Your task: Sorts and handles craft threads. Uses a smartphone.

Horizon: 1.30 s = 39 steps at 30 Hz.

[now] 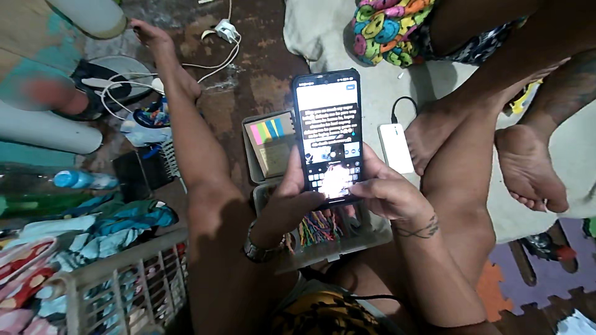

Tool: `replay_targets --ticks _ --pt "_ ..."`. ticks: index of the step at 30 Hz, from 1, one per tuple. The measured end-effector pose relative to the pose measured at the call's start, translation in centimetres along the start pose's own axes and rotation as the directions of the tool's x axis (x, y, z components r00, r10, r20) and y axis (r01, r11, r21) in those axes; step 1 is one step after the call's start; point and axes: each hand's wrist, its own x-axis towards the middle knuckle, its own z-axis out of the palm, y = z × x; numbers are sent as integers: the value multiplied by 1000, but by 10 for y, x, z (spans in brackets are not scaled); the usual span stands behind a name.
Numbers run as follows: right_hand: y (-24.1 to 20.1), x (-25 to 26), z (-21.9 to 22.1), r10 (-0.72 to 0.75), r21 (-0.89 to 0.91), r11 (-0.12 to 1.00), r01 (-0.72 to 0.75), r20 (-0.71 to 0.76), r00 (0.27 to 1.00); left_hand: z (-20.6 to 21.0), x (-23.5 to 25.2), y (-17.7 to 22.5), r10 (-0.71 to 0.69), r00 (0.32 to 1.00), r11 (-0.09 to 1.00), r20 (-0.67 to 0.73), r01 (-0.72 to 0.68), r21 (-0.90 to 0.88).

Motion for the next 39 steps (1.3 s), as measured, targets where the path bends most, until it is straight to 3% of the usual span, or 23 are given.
replay_targets --ticks 3,8,10,13,16,19,24,31,36,39 --pt "0 1 3 -8 27 1000 8 -1 1000 10 2 15 -229 971 973 -62 231 12" --pt "3 1 2 -30 32 999 29 24 999 11 5 16 -198 978 980 -70 200 17" --pt "3 2 6 -36 -15 999 36 -31 999 17 5 22 -220 968 970 -120 230 73" --pt "3 3 14 -33 -94 995 20 -139 990 12 3 17 -199 978 979 -66 202 31" --pt "5 1 7 -24 -23 999 23 -59 998 24 5 31 -188 972 975 -143 202 92" --pt "6 1 3 -39 28 999 40 -12 999 23 3 31 -169 979 983 -112 176 58" --pt "6 1 5 -64 -127 990 62 -9 998 25 2 33 -217 967 971 -135 228 75" --pt "5 0 6 -52 -109 993 50 -19 998 27 3 34 -179 975 978 -131 191 84" --pt "7 0 4 -76 -115 990 79 30 997 32 6 38 -224 951 956 -215 256 139" --pt "8 0 3 -84 -124 988 89 44 995 28 4 34 -203 963 970 -178 222 95"
